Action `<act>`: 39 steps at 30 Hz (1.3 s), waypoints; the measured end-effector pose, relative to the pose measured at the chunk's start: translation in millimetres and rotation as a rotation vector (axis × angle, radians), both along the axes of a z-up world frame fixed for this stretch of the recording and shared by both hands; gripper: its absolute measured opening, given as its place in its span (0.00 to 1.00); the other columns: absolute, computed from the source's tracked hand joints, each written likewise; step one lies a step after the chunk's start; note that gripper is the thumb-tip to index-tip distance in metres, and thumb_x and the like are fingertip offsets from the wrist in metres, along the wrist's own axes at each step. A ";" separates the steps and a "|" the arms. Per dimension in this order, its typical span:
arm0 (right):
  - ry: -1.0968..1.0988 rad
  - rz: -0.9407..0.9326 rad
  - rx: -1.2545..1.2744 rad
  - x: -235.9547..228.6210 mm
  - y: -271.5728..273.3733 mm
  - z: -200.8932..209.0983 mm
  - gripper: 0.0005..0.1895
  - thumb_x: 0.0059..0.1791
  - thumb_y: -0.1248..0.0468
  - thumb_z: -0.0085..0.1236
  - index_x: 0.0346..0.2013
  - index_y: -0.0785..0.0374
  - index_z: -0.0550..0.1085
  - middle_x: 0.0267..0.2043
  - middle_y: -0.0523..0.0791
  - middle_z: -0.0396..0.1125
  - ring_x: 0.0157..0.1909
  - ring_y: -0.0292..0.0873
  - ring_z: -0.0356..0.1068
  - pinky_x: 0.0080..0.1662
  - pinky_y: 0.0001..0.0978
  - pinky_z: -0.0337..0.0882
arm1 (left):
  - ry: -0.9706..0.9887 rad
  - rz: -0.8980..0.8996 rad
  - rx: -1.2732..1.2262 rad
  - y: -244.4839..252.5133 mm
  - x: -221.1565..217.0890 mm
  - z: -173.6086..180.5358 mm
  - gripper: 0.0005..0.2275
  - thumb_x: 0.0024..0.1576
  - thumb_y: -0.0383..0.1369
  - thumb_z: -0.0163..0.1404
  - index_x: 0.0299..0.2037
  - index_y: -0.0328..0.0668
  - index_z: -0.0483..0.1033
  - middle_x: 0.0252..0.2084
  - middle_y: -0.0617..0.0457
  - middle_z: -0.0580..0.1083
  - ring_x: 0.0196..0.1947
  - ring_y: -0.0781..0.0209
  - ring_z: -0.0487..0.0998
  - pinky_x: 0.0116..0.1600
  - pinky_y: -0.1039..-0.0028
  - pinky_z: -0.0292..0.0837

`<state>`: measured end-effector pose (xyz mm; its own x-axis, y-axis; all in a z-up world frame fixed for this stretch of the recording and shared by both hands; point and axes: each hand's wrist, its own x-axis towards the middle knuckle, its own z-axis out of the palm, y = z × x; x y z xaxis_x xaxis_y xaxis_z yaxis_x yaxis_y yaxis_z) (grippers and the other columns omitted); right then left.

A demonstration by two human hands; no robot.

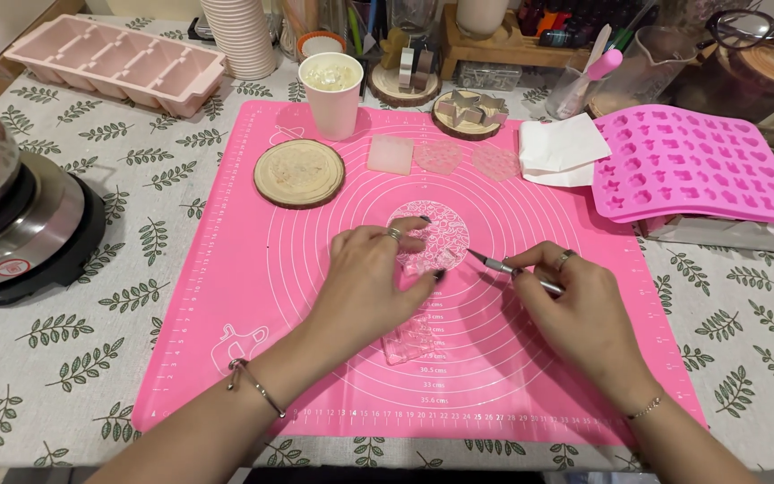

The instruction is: The person uses a craft knife to trim excess material from small rectangular resin pieces on a pink silicone mat. They repeatedly pick up each piece, cut along the edges, and place the trimmed pieces aside on the mat.

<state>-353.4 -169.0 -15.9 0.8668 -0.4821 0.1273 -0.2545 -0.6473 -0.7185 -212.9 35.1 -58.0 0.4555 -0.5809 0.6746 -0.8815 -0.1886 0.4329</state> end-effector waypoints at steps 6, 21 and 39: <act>0.102 -0.043 -0.030 2.6 8.0 2.6 0.14 0.47 0.63 0.54 0.43 0.67 0.80 0.23 0.52 0.74 0.27 0.38 0.76 0.39 0.31 0.75 | 0.118 0.044 0.277 -16.5 -3.8 -1.2 0.18 0.53 0.40 0.62 0.46 0.32 0.79 0.34 0.43 0.79 0.40 0.47 0.78 0.52 0.58 0.71; 0.026 -0.112 -0.078 1.9 2.4 6.0 0.13 0.50 0.62 0.53 0.43 0.65 0.81 0.30 0.51 0.78 0.32 0.38 0.78 0.39 0.33 0.75 | 0.437 -0.046 0.272 9.7 10.3 16.8 0.13 0.50 0.36 0.64 0.39 0.34 0.82 0.62 0.50 0.75 0.42 0.54 0.83 0.57 0.61 0.76; 0.038 -0.105 -0.084 3.5 2.2 5.2 0.14 0.49 0.62 0.54 0.44 0.64 0.80 0.32 0.51 0.78 0.34 0.40 0.80 0.38 0.34 0.75 | -0.097 0.317 -0.054 -16.0 114.4 94.2 0.16 0.62 0.37 0.56 0.56 0.37 0.73 0.30 0.46 0.80 0.32 0.46 0.81 0.40 0.56 0.74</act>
<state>-349.8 -166.8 -10.7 0.8170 -0.5596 0.1392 -0.3500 -0.6731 -0.6515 -98.4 19.1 36.1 0.5400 -0.3828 0.7495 -0.8202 -0.4389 0.3668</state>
